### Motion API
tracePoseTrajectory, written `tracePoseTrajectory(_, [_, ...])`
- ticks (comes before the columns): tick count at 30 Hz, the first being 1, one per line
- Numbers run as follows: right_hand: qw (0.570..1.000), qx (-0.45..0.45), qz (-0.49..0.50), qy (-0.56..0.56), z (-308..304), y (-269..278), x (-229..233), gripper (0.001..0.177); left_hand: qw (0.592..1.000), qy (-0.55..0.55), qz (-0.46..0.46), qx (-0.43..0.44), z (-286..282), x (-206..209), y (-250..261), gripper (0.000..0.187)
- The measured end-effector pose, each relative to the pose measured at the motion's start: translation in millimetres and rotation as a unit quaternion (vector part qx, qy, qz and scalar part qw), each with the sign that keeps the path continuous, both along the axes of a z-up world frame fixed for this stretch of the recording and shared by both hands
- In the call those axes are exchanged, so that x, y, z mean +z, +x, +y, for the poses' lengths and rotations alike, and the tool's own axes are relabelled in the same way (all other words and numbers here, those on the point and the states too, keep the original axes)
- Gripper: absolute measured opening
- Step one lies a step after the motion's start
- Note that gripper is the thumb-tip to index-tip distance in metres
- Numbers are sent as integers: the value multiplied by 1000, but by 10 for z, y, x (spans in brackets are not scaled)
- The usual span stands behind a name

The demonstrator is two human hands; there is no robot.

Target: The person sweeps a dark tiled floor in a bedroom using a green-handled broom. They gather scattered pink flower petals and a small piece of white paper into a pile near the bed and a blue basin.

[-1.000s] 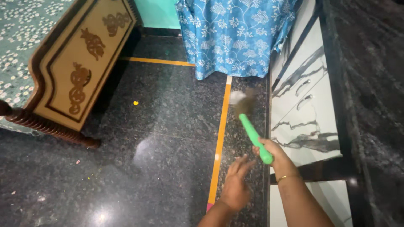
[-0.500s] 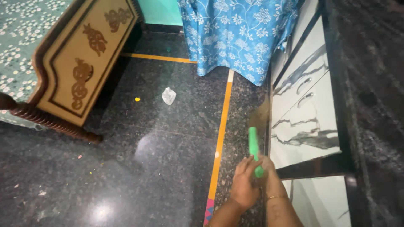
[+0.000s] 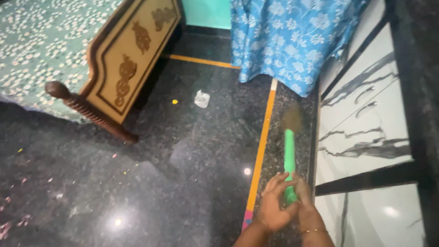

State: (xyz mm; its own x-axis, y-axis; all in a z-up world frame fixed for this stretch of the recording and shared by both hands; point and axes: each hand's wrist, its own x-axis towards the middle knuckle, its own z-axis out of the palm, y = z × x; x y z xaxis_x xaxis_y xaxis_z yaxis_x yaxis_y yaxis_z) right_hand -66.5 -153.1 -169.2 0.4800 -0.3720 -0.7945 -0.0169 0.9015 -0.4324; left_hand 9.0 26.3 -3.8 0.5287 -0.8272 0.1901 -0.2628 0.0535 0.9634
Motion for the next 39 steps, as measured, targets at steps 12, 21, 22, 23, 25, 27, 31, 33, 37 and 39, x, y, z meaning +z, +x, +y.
tracePoseTrajectory(12, [977,85,-173,-96,1998,816,-50,45,977,65,-3,203,1337,-150,532,42])
tracePoseTrajectory(21, [961,163,-194,-114,3067,1546,-80,37,971,45,-36,234,2643,90,931,42])
tracePoseTrajectory(22, [975,179,-118,-59,3245,1590,-50,38,965,52,-34,255,2772,65,964,39])
tracePoseTrajectory(23, [980,194,-40,-4,3409,1648,5,40,959,58,-31,275,2880,56,1008,36])
tracePoseTrajectory(25, [971,230,33,56,3619,1775,131,39,951,65,0,303,3097,34,1053,33])
tracePoseTrajectory(27, [960,272,20,64,3681,1971,259,34,945,62,53,318,3295,28,1113,33])
tracePoseTrajectory(31, [934,345,-54,78,3751,2314,697,26,944,34,-29,327,3713,247,1174,45])
tracePoseTrajectory(33, [910,369,-156,103,3952,2446,1108,27,938,14,-73,339,3890,506,1247,53])
tracePoseTrajectory(37, [896,391,-210,-19,4348,2580,2486,24,896,-91,-197,387,4114,1402,1466,62])
tracePoseTrajectory(39, [884,400,-237,-37,4545,2526,3226,24,868,-129,-255,407,4204,1912,1534,55])
